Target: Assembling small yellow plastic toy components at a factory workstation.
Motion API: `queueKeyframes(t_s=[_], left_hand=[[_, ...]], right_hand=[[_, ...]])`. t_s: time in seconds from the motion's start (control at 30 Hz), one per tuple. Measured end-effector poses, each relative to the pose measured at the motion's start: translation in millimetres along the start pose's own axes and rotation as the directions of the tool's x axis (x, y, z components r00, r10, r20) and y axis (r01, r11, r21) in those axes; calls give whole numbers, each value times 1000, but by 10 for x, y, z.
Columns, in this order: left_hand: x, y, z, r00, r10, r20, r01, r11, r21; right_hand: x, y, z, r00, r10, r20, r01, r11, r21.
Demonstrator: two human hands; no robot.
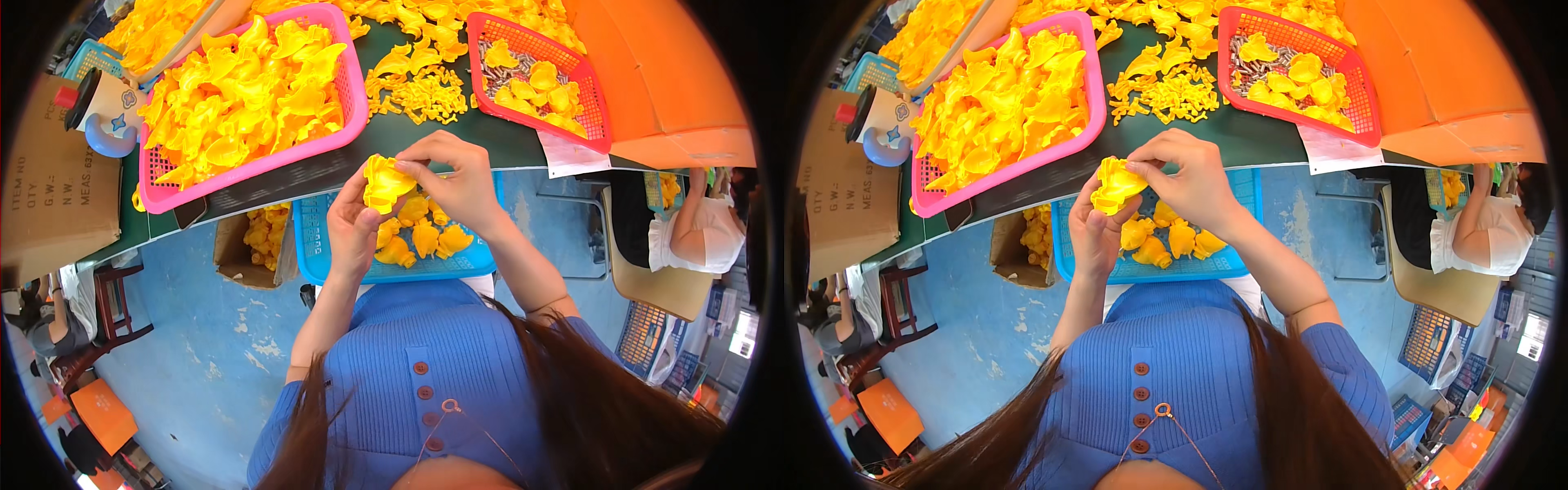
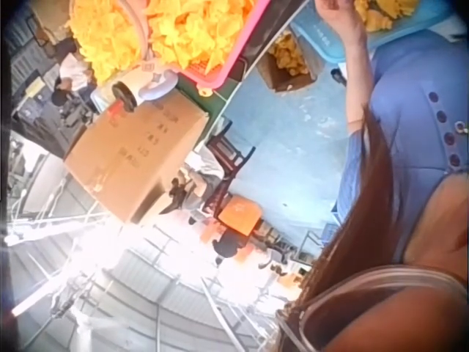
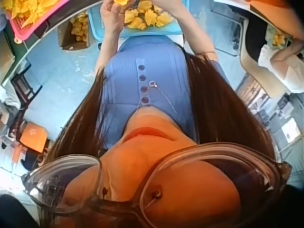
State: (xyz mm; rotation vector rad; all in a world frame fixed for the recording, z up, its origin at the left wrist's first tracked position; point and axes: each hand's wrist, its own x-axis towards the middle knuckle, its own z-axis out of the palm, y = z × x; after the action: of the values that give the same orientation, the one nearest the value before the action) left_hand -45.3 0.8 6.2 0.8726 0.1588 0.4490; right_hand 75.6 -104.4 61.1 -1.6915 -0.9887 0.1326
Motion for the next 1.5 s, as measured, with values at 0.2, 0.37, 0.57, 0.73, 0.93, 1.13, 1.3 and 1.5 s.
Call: queueKeyframes(t_s=[0.2,0.37,0.57,0.73,0.93,1.13,1.3,1.5], left_hand=[[0,9,17,1000,-8,0,8,1000,12],[12,15,18,1000,-7,-2,7,999,36],[8,13,-37,1000,9,-26,-8,1000,11],[1,11,-49,999,-1,-39,1,1000,2],[-31,-5,-47,999,20,-39,-18,998,56],[0,-44,-60,1000,-13,-17,14,997,72],[27,-49,5,998,-58,33,57,998,35],[111,-53,57,990,-115,78,117,993,-31]], right_hand=[[-15,7,8,999,35,-8,-34,999,7],[-17,21,21,1000,-20,-3,20,1000,-24],[38,53,-51,988,-79,134,89,994,-70],[32,71,-84,970,-72,231,93,992,-83],[-32,81,-31,974,-115,197,122,992,-23],[-122,142,-1,978,-152,141,167,981,-95],[-184,164,-79,987,-129,93,136,989,-66],[-144,114,-403,960,-91,264,119,989,-89]])
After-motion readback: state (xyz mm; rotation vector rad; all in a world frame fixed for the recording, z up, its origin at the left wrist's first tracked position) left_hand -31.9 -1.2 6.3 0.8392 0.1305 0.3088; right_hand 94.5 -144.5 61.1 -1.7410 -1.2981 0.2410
